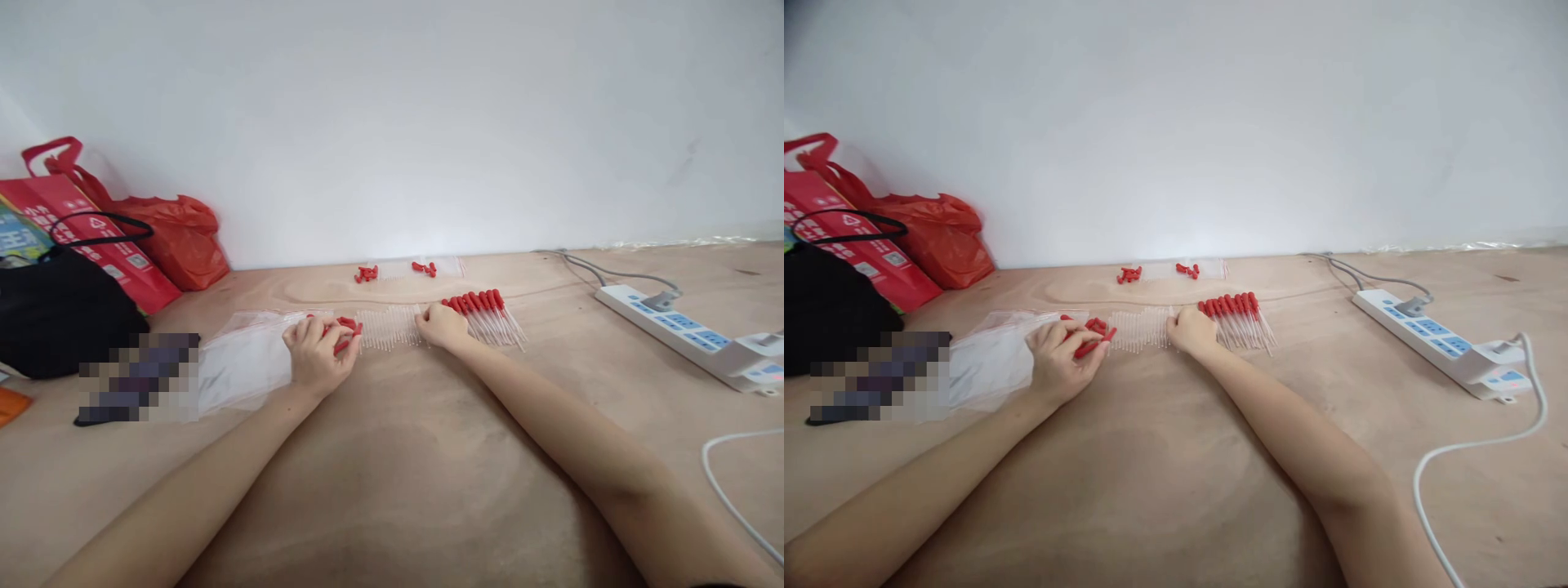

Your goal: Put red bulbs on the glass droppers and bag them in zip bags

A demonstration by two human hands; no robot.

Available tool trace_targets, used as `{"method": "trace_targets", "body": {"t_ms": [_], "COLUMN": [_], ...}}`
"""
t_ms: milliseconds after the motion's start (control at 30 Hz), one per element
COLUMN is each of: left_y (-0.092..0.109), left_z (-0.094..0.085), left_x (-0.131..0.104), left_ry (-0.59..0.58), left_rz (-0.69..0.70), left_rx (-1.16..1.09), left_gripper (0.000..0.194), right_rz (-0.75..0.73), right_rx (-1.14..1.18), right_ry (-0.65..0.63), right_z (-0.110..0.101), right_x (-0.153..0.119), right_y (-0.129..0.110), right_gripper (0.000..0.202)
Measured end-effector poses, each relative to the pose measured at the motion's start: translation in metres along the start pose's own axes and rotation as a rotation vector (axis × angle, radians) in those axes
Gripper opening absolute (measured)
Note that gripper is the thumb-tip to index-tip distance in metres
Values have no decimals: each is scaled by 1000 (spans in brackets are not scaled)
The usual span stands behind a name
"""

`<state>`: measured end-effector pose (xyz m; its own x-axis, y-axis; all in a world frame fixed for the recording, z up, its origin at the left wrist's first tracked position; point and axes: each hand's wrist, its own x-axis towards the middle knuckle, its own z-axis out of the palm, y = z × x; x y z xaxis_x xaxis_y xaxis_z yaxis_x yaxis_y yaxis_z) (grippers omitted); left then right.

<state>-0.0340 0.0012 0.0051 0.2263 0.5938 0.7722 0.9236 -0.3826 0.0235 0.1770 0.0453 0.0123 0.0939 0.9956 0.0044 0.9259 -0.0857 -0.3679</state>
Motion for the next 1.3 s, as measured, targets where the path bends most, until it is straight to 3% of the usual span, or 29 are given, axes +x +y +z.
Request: {"method": "trace_targets", "body": {"t_ms": [67,233,400,600,700,867,1300], "left_y": [11,27,28,36,41,44,48], "left_z": [-5,-10,-13,-10,-3,1,-6], "left_x": [-4,-10,-9,-12,-14,-13,-12], "left_ry": [-48,-314,-437,-500,-489,-426,-495], "left_rz": [40,204,171,163,142,149,60], "left_rx": [-138,-388,-434,-500,-525,-561,-653], "left_gripper": [16,12,9,24,20,17,14], "right_rz": [-47,-314,-530,-744,-820,-843,-918], "right_rx": [37,182,321,216,185,181,204], "right_ry": [55,221,254,206,166,145,162], "right_z": [2,8,10,8,8,7,8], "right_x": [-7,-30,-54,-67,-67,-67,-72], "right_y": [7,31,52,59,58,56,49], "right_gripper": [28,19,13,12,13,17,17]}}
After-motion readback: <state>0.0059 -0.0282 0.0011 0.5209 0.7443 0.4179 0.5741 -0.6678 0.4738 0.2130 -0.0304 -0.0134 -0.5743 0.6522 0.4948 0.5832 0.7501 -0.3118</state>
